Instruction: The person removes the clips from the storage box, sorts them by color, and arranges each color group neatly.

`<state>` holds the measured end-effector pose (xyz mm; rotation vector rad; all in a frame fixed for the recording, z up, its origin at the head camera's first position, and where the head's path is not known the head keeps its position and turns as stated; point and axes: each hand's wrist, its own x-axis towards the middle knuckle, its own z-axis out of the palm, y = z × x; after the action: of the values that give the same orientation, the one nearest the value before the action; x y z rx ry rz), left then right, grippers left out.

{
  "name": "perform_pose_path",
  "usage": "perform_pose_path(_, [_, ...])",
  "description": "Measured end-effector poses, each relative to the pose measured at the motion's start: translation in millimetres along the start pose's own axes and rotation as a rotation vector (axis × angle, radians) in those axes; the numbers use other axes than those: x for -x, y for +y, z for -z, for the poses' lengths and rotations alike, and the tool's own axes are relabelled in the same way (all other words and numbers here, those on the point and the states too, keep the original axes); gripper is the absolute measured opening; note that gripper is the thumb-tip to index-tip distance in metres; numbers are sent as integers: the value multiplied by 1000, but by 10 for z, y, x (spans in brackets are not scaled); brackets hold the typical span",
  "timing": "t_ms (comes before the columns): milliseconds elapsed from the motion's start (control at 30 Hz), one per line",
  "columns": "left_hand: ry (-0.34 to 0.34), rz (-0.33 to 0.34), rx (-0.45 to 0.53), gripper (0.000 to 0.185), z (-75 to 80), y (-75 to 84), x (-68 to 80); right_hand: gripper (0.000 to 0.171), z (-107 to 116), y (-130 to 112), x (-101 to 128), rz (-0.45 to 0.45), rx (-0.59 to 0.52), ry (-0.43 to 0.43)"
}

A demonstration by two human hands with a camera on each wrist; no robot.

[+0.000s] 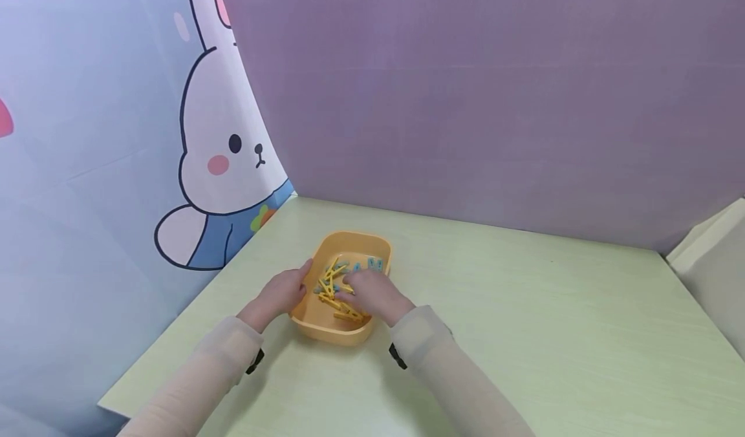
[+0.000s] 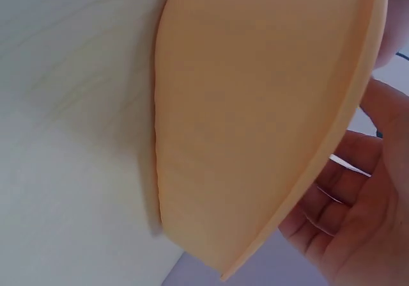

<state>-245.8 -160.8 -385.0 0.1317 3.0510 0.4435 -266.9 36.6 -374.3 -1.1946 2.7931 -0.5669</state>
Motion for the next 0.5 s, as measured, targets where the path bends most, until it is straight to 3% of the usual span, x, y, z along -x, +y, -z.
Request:
perform_pose_path(200, [-13,-13,-7,55,-29,16,-28,28,-68,-1,13,-51,33,-52])
perform_pose_path(500, [9,-27,9,57,-38,-68,-39,19,-166,-36,-54,-32,152,-94])
